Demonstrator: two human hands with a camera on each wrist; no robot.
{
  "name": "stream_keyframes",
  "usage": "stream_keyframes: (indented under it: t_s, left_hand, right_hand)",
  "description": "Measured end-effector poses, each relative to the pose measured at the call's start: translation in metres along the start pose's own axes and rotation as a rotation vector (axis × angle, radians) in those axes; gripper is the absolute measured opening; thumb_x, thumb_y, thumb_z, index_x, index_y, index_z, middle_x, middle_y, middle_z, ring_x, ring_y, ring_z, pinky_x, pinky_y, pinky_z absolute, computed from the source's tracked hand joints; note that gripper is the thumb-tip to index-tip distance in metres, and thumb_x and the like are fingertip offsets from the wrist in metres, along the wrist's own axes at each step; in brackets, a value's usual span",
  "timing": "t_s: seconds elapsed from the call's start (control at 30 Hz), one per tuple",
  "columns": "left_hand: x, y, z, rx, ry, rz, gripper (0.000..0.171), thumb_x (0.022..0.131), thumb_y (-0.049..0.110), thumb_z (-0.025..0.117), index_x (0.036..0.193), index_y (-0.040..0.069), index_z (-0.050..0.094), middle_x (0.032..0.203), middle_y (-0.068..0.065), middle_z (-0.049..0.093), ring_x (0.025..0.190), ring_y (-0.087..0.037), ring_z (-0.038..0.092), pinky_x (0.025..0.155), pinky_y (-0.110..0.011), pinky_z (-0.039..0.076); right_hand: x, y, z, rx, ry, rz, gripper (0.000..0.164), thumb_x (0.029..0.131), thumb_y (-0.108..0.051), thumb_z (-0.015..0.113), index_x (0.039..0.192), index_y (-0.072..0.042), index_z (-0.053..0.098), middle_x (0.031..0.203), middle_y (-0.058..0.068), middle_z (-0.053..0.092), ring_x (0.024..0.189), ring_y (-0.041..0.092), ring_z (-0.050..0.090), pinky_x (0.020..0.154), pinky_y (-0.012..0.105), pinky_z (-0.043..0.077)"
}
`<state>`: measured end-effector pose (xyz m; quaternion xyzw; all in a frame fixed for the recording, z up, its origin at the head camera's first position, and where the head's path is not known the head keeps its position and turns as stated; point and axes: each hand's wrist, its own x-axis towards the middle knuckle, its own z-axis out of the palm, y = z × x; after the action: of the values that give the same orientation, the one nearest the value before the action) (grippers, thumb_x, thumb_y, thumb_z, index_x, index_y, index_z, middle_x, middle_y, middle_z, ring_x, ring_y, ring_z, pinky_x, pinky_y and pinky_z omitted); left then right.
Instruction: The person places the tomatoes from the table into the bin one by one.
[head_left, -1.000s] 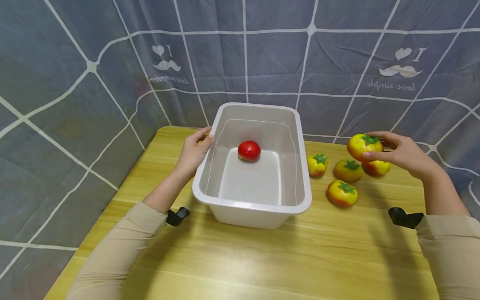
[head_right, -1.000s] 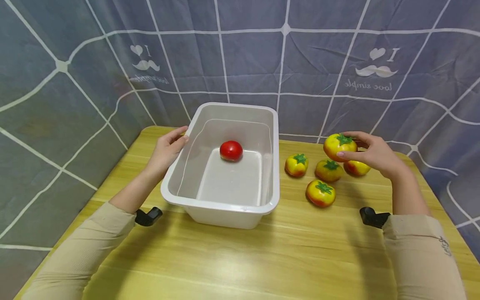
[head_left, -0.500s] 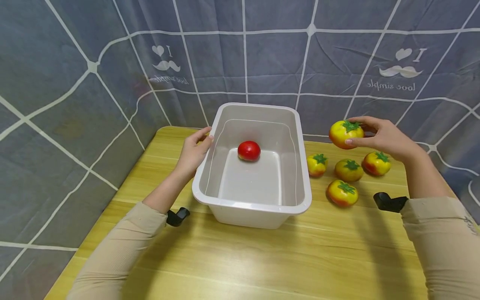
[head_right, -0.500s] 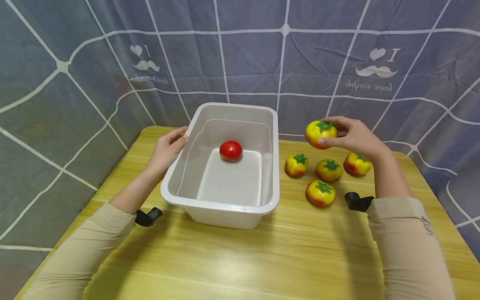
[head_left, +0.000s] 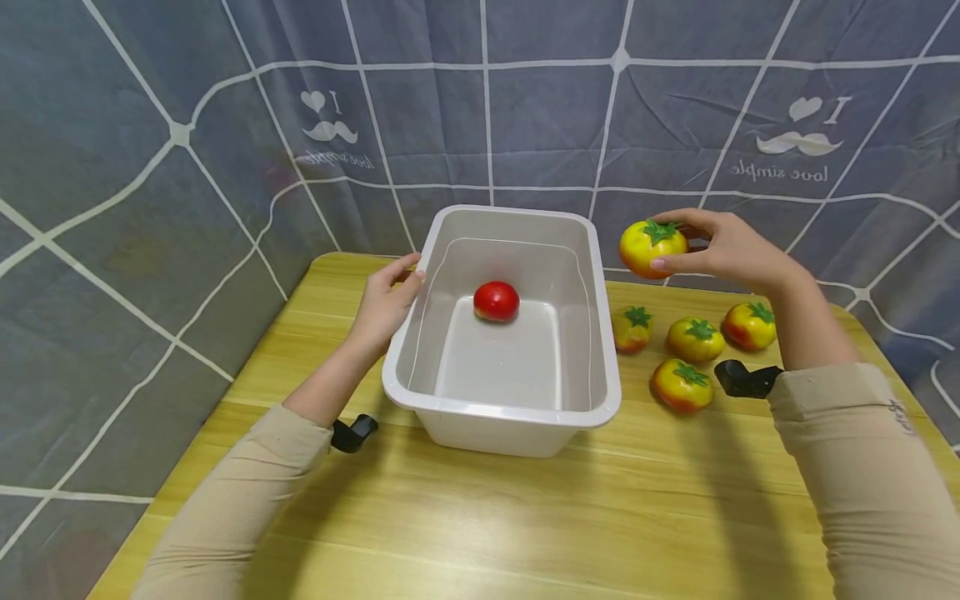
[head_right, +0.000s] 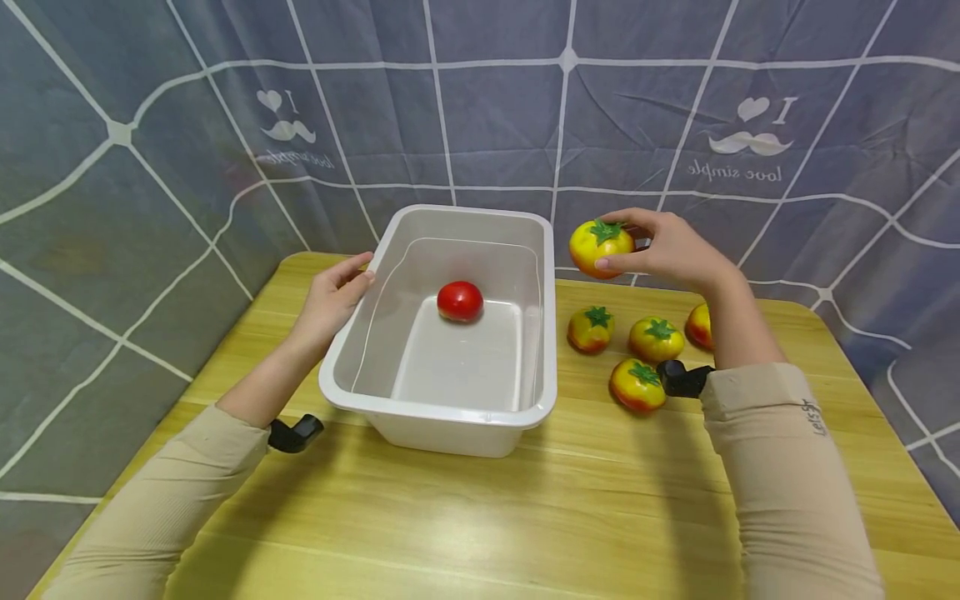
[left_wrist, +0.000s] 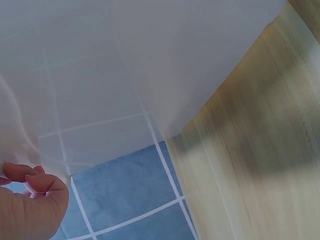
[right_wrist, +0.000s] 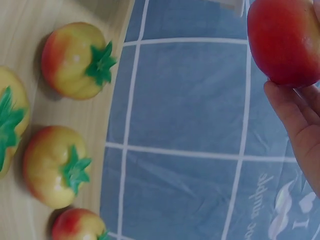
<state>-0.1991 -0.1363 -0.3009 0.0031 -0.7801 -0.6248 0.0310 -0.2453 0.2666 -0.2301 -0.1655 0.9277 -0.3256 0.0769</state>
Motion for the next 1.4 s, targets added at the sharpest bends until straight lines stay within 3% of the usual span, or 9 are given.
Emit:
stream_keyframes:
  t_s: [0.23,0.37,0.6,0.87,1.17,1.4]
  left_hand:
    - [0.000,-0.001,0.000,0.008,0.000,0.002,0.045,0.097,0.017,0.047,0.139,0.003,0.041,0.113,-0.021,0.050,0.097,-0.029,0.054,0.086,-0.039,0.050]
    - [0.000,-0.001,-0.001,0.004,0.004,0.002,0.045,0.097,0.017,0.047,0.139,0.002,0.042,0.113,-0.021,0.050,0.097,-0.029,0.054,0.086,-0.040,0.050]
    - [-0.001,-0.001,0.000,0.002,0.007,0.006,0.045,0.097,0.017,0.047,0.139,0.002,0.042,0.113,-0.022,0.050,0.098,-0.030,0.055,0.086,-0.040,0.050]
    - [-0.001,-0.001,0.001,0.005,0.012,0.007,0.045,0.096,0.016,0.047,0.138,0.002,0.043,0.112,-0.021,0.050,0.096,-0.029,0.055,0.085,-0.040,0.051]
    - [-0.001,0.000,0.001,-0.002,0.010,0.007,0.045,0.096,0.016,0.048,0.138,0.002,0.043,0.112,-0.021,0.050,0.097,-0.030,0.055,0.085,-0.041,0.050]
    - [-0.001,0.001,0.001,-0.001,0.013,0.019,0.045,0.096,0.016,0.047,0.138,0.002,0.043,0.109,-0.020,0.050,0.095,-0.028,0.055,0.085,-0.039,0.051]
  right_hand:
    - [0.012,-0.014,0.003,0.010,-0.012,-0.029,0.066,0.082,-0.034,0.070,0.139,-0.014,0.043,0.124,0.010,0.048,0.106,0.023,0.042,0.084,0.038,0.041]
    - [0.019,-0.023,0.005,0.016,-0.021,-0.062,0.066,0.082,-0.032,0.070,0.139,-0.013,0.043,0.126,0.010,0.049,0.106,0.022,0.044,0.083,0.028,0.043]
    - [0.030,-0.039,0.009,0.034,-0.049,-0.082,0.066,0.082,-0.032,0.070,0.139,-0.013,0.043,0.127,0.011,0.049,0.111,0.026,0.043,0.092,0.046,0.041]
    - [0.045,-0.055,0.014,0.030,-0.051,-0.130,0.063,0.081,-0.028,0.072,0.137,-0.012,0.046,0.125,0.009,0.051,0.109,0.023,0.046,0.087,0.032,0.044]
    - [0.061,-0.078,0.027,0.053,-0.079,-0.172,0.064,0.081,-0.032,0.071,0.137,-0.013,0.047,0.125,0.011,0.053,0.112,0.024,0.047,0.094,0.044,0.041]
    - [0.071,-0.092,0.038,0.074,-0.094,-0.229,0.060,0.081,-0.030,0.071,0.134,-0.012,0.049,0.123,0.008,0.054,0.111,0.021,0.048,0.093,0.039,0.042]
